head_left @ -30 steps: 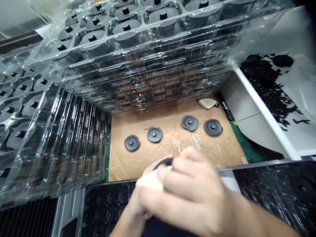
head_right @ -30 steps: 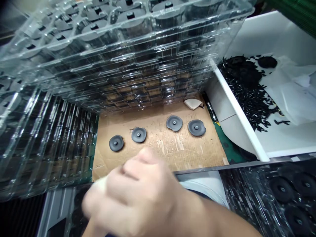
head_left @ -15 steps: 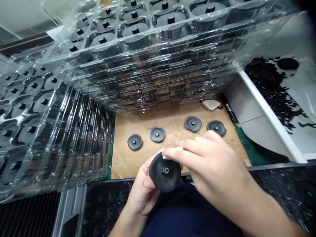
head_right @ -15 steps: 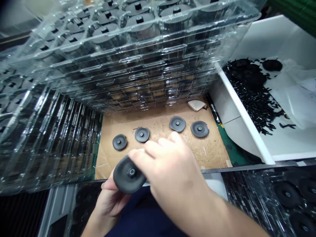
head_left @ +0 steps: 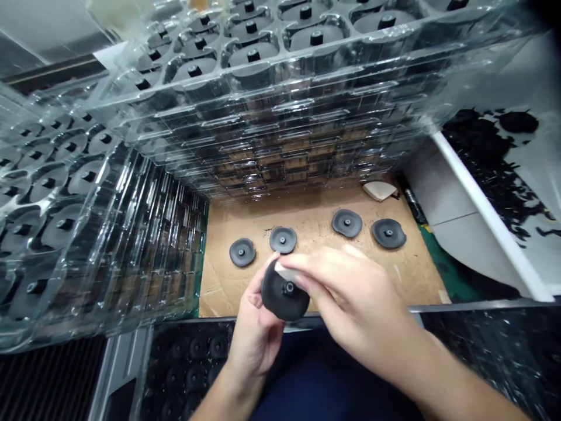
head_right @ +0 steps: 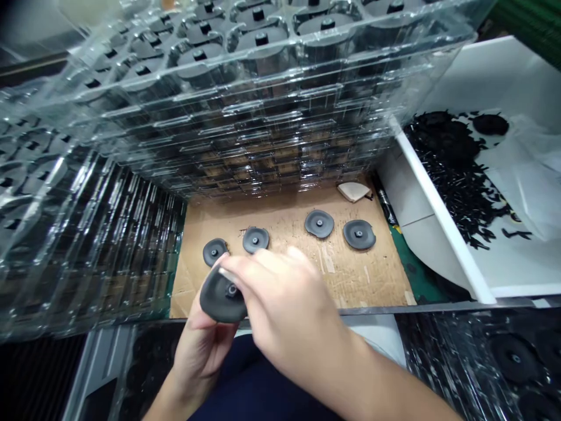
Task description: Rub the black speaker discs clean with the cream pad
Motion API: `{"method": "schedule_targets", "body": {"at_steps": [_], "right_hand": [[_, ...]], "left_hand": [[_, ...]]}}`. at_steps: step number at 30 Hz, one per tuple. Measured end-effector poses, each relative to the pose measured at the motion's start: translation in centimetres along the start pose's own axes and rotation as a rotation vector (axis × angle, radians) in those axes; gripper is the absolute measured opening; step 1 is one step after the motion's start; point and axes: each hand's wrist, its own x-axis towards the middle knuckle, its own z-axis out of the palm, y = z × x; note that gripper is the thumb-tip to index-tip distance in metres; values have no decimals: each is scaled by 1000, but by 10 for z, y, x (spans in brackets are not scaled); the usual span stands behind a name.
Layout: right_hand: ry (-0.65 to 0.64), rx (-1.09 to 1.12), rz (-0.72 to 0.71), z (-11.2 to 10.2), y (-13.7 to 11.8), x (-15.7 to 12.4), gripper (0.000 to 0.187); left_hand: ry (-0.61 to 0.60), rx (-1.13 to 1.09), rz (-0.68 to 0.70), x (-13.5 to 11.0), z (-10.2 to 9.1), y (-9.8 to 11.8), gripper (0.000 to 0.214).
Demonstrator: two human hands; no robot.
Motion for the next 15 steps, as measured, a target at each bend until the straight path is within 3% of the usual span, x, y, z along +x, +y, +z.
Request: {"method": "schedule_targets", "body": {"at_steps": [3, 5, 7, 10, 12, 15], "right_hand": [[-255, 356, 289, -8, 10, -16, 17], [-346, 627, 420, -8, 22, -31, 14], [-267, 761, 546, -4, 35, -45, 16], [-87, 718, 666, 0, 48, -56, 23], [12, 544, 634, -2, 44, -53, 22], [156, 230, 409, -6, 21, -37, 18]], "left_hand": [[-32, -76, 62, -4, 2, 3, 46], [-70, -115, 58, -4, 3, 4, 41], [-96, -140, 44, -3, 3, 5, 42], [-94, -160, 23, -2, 3, 5, 45], [-87, -156, 7, -2, 4, 5, 45], [-47, -120, -20, -4, 8, 4, 55]]}}
